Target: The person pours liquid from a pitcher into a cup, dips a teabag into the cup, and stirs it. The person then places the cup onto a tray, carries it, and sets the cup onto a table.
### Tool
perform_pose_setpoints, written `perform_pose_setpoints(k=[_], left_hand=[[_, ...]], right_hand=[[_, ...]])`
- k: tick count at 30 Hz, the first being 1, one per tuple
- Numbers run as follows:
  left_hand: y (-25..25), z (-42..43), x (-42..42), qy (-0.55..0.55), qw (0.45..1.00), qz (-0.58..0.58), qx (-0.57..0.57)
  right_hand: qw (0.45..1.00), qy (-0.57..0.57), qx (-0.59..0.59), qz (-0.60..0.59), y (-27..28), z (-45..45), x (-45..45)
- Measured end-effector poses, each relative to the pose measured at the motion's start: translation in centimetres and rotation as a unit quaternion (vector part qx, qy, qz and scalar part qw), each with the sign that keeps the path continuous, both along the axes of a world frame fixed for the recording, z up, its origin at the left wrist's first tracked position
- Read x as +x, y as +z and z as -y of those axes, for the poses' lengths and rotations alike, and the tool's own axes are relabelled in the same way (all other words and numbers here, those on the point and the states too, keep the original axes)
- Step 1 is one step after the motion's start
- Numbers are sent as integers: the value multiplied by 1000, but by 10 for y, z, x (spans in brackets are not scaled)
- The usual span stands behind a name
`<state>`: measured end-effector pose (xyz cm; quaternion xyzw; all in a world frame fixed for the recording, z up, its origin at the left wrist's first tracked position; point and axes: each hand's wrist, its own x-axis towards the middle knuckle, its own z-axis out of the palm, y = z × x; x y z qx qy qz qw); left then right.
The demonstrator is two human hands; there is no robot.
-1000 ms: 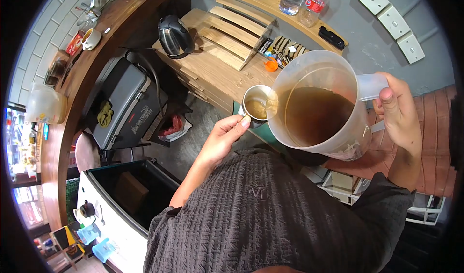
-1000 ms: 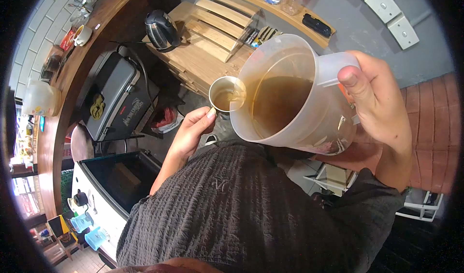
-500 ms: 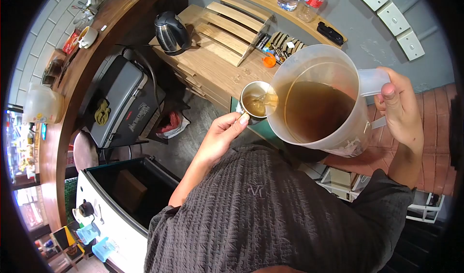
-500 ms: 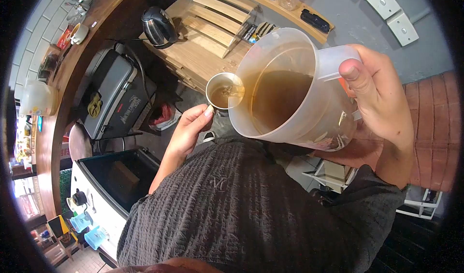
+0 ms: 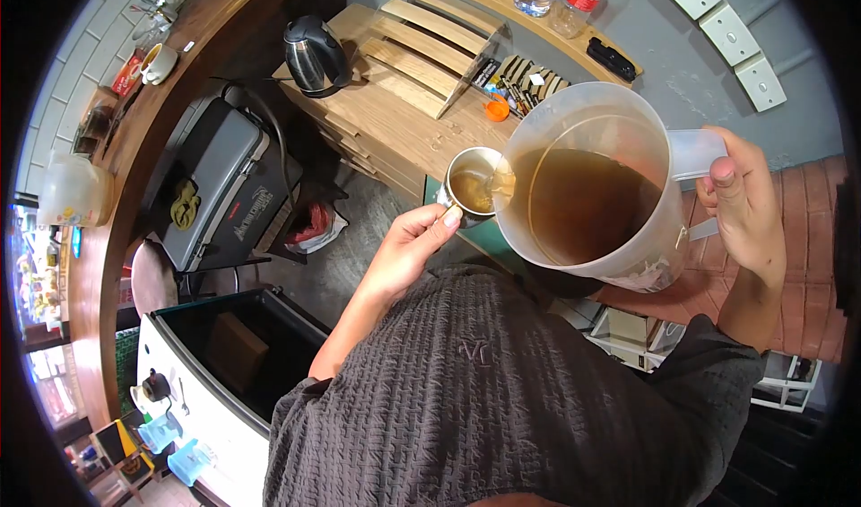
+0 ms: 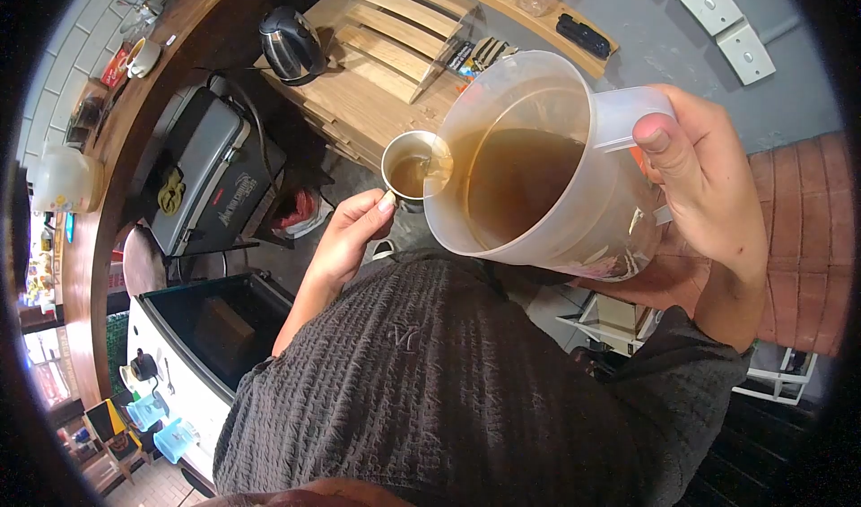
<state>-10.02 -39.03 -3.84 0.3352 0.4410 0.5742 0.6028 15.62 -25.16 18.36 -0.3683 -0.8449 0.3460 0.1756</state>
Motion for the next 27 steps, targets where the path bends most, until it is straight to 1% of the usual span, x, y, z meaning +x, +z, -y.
perform_pose_setpoints(k=[3, 8, 11, 20, 22, 27], left_hand=[[0, 1, -1, -2, 1000, 0, 0], [-2, 2, -3, -8, 1000, -1, 2], [-5, 4, -5, -27, 999, 33, -2], [-6, 7, -5, -34, 999, 27, 8], [-2, 6, -1, -3, 1000, -6, 15], [-3, 7, -1, -7, 1000, -6, 12]], right_hand=[[999, -5, -45, -24, 2, 1, 2], [999, -6, -43, -25, 2, 2, 4], [999, -3, -48, -18, 4, 4, 3], [999, -9, -39, -27, 0, 11, 3], [999, -16, -42, -30, 1, 13, 3], [999, 0, -42, -22, 2, 14, 5]])
